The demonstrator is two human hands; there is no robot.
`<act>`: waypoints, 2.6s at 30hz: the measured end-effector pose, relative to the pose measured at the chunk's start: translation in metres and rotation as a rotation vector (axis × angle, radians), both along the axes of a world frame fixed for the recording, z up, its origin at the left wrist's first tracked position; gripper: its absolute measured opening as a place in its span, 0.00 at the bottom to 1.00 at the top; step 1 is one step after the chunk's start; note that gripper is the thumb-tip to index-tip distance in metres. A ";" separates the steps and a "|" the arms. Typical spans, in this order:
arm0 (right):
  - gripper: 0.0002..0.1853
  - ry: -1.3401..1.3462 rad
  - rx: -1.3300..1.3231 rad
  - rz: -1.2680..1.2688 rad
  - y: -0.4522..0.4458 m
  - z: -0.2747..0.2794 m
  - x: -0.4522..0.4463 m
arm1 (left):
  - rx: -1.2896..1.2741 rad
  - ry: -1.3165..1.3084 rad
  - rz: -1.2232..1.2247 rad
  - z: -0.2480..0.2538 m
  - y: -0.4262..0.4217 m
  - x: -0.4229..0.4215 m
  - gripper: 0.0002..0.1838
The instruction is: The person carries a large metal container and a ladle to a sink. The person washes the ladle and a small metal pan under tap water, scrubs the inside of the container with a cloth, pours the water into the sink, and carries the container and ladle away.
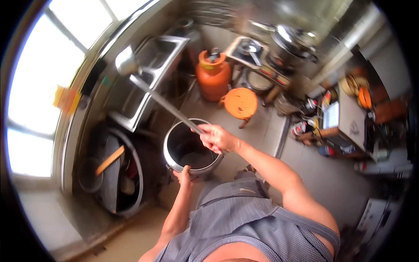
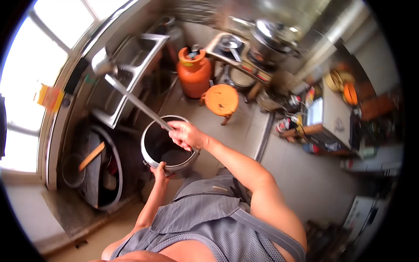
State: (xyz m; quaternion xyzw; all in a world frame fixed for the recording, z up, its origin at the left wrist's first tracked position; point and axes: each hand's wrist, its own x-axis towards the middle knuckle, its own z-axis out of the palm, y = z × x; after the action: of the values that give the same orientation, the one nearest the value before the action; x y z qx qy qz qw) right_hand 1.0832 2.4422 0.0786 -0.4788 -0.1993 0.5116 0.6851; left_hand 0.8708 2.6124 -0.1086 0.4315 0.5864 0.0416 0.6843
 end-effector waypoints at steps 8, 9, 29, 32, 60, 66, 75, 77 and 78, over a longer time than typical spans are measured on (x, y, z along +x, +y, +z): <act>0.28 -0.667 -0.559 -0.243 -0.393 -0.001 -0.047 | 0.083 -0.076 -0.502 0.041 -0.117 0.102 0.42; 0.29 -0.706 -0.690 -0.176 -0.443 0.020 -0.050 | 0.078 -0.066 -0.569 0.054 -0.138 0.112 0.42; 0.16 0.337 -0.986 -0.987 -0.627 0.016 -0.260 | -0.071 -0.109 -1.830 0.115 -0.644 0.254 0.60; 0.19 0.775 -0.580 -1.438 -0.641 -0.007 -0.288 | -0.019 -0.118 -1.950 0.127 -0.713 0.246 0.60; 0.08 0.607 -0.078 -2.736 -1.143 -0.157 -0.471 | -0.330 -0.261 -2.610 0.132 -1.415 0.006 0.43; 0.16 0.979 0.027 -2.797 -1.342 -0.061 -0.530 | -0.345 -0.298 -2.512 0.157 -1.583 -0.050 0.41; 0.09 1.058 -0.063 -2.863 -1.640 -0.063 -0.593 | -0.496 -0.302 -2.622 0.149 -1.906 -0.117 0.39; 0.09 0.807 -0.310 -2.856 -1.693 -0.061 -0.609 | -0.496 -0.274 -2.661 0.158 -1.969 -0.130 0.39; 0.09 0.725 -0.385 -2.852 -1.719 -0.058 -0.614 | -0.504 -0.262 -2.667 0.162 -2.002 -0.139 0.39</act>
State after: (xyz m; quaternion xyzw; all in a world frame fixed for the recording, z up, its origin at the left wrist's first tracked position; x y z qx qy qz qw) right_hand 0.4695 0.7233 0.0208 -0.1963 0.6740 -0.4693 0.5358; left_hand 0.7313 0.6109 0.0538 0.5225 -0.3490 -0.7119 0.3138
